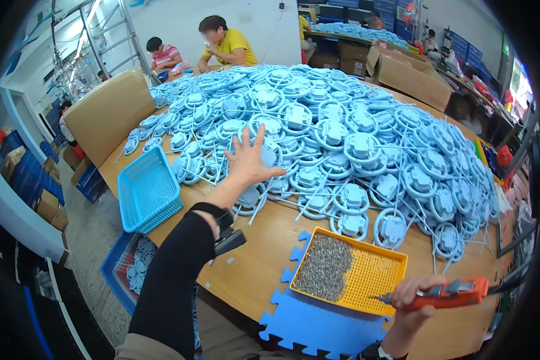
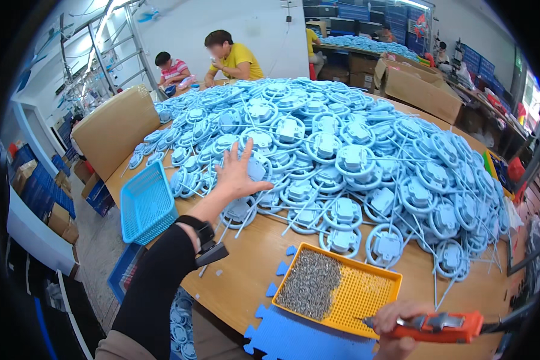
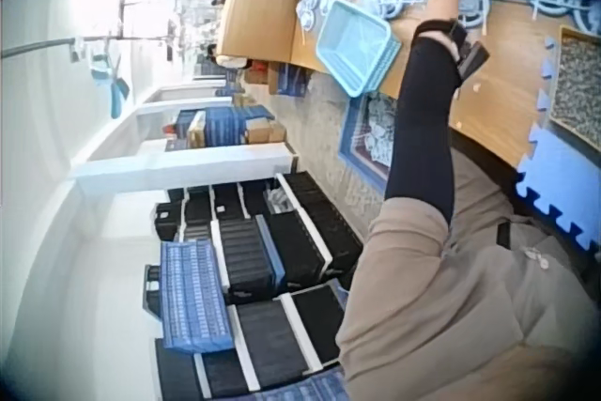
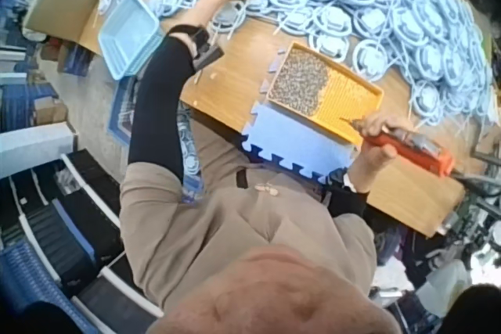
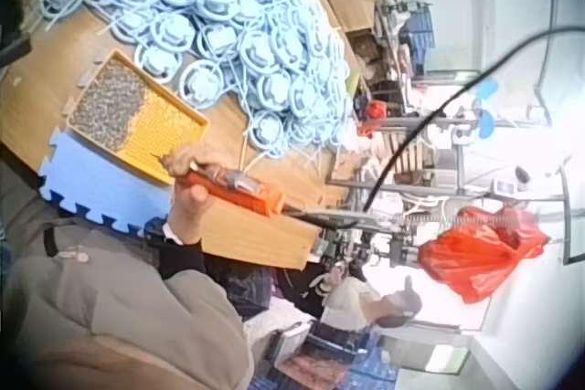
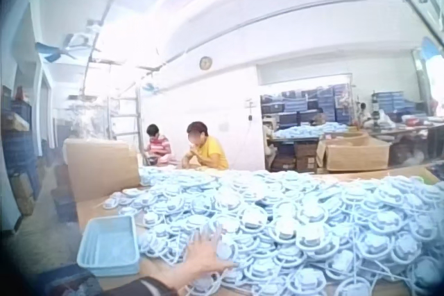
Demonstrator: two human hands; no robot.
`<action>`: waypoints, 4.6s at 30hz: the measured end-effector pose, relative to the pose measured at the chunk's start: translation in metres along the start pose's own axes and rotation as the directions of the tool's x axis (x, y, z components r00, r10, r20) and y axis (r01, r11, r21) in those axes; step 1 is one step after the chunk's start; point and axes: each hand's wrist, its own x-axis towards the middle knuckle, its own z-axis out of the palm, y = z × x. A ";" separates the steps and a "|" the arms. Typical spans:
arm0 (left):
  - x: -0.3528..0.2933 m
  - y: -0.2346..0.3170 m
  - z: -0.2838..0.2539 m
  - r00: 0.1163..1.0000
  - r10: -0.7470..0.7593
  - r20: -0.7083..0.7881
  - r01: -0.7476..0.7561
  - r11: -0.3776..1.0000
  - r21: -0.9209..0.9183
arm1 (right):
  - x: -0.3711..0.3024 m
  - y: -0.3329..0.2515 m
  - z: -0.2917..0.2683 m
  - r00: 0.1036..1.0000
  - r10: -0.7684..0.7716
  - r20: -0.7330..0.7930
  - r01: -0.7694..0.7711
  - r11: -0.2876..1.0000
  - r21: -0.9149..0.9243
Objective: Using an electric screwdriver to secure components on blue plastic toy assemblies.
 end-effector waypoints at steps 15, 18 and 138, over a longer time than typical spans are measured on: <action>-0.095 -0.016 0.015 0.946 0.323 0.038 -0.315 0.939 -0.140 | 0.005 0.011 0.006 0.999 -0.051 -0.011 0.050 0.996 -0.068; -0.119 -0.015 0.000 0.914 0.405 -0.007 -0.398 0.894 -0.208 | 0.003 0.012 0.004 0.999 -0.035 0.026 0.036 0.998 -0.049; -0.355 0.171 -0.047 0.799 0.589 0.121 -0.474 0.741 -0.476 | 0.038 0.055 -0.035 0.997 0.064 -0.045 -0.066 0.997 -0.041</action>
